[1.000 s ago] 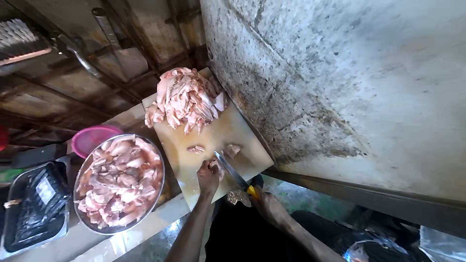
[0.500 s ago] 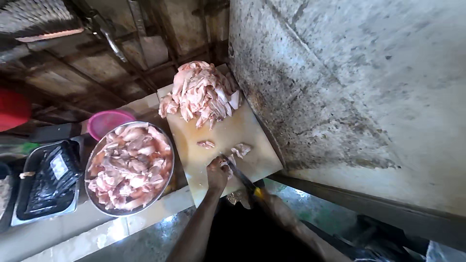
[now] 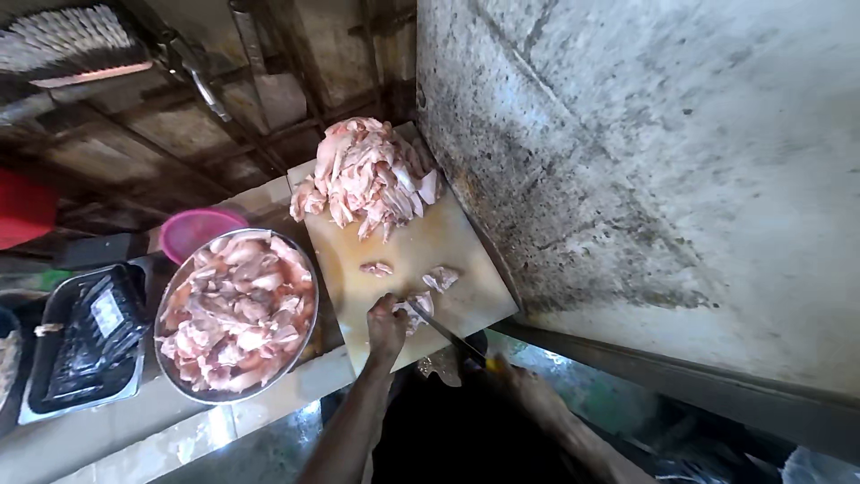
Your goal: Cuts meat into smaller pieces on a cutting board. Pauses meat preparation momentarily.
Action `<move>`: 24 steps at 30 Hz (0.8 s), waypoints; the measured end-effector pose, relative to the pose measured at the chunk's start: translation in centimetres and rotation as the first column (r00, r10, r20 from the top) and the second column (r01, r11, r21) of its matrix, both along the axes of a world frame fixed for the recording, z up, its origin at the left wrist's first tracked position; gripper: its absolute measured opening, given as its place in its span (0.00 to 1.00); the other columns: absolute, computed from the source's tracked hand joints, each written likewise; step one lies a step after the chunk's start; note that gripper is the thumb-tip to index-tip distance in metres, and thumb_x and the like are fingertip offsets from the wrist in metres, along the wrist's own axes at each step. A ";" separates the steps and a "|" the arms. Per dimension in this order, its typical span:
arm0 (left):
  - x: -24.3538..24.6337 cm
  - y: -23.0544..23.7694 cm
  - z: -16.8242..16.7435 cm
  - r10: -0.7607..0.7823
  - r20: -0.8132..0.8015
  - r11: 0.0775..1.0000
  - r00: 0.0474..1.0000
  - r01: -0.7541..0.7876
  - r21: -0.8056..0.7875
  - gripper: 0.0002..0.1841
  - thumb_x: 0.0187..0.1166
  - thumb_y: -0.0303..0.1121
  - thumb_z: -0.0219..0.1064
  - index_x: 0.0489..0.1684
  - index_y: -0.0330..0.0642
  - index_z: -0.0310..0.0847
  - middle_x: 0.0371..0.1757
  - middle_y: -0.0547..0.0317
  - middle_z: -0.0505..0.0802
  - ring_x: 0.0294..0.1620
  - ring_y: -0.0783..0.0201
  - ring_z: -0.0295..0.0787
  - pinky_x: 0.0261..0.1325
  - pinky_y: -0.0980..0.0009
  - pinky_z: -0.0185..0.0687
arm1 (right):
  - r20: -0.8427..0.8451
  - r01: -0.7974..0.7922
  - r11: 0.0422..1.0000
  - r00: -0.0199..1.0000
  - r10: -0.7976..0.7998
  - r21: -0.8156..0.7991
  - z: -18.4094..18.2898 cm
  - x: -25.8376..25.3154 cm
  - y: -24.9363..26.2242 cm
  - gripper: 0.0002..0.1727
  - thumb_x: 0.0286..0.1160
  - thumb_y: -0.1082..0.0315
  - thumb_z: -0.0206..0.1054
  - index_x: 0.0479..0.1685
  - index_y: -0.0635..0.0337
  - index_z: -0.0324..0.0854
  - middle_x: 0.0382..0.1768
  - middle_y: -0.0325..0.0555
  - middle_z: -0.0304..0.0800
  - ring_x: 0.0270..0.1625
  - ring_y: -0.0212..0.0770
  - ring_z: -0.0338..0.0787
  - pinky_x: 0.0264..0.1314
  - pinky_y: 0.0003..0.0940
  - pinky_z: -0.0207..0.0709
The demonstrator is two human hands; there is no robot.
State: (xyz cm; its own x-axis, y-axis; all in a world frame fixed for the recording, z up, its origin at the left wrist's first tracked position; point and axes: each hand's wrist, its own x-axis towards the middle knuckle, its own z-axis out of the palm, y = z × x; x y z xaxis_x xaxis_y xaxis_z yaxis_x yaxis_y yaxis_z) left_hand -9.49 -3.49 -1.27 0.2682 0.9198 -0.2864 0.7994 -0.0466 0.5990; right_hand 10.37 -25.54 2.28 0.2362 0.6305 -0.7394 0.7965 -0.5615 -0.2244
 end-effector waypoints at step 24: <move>0.2 -0.7 0.4 -0.122 -0.195 0.978 0.973 0.085 -0.189 0.18 0.87 0.45 0.59 0.68 0.49 0.83 0.52 0.49 0.96 0.57 0.50 0.94 0.63 0.48 0.88 | -0.032 -0.022 0.999 0.999 0.023 0.037 0.4 -4.2 6.2 0.28 0.92 0.52 0.50 0.85 0.54 0.63 0.60 0.64 0.89 0.58 0.66 0.92 0.58 0.64 0.85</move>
